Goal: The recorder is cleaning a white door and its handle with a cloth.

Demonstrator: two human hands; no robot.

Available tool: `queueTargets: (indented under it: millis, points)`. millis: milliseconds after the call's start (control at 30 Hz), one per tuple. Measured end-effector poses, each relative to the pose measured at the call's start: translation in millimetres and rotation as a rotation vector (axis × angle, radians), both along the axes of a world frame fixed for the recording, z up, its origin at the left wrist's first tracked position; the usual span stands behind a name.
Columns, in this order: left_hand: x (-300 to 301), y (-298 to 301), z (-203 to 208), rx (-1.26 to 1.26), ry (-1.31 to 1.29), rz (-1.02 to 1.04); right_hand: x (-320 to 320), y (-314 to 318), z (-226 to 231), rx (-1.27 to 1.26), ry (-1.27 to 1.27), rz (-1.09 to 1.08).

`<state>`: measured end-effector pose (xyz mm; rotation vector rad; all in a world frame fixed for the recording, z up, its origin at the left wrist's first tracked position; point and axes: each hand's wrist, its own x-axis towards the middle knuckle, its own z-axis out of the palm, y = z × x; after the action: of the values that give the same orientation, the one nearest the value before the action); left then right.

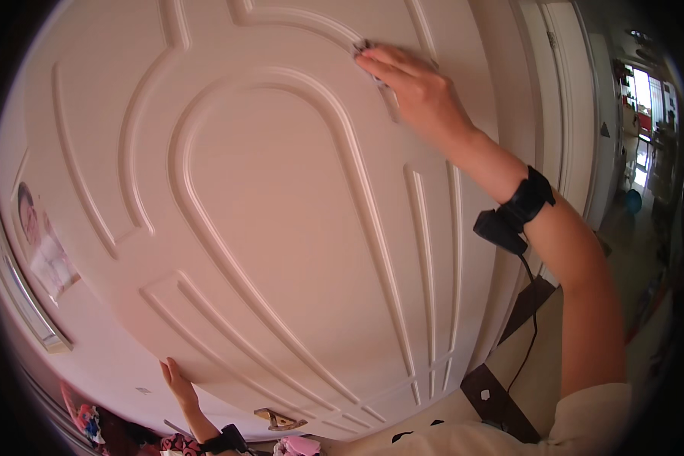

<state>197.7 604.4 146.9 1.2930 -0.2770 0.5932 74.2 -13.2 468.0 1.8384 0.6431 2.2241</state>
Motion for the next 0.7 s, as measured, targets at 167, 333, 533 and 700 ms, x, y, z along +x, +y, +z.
queueTargets:
  millis: [167, 333, 533, 700]
  points:
    - [9, 3, -3, -0.016, -0.004, -0.005, -31, -19, -58, 0.09, 0.31, 0.041]
    - [20, 11, -13, 0.016, -0.012, 0.015, -81, -50, -36, 0.342, 1.065, 0.491]
    - [9, 0, -5, 0.024, -0.028, -0.01, -91, -36, 6, 0.771, 1.094, 1.28]
    - [-1, -9, 0, 0.098, -0.011, 0.033, -81, -12, 68, 0.685, 0.962, 1.089]
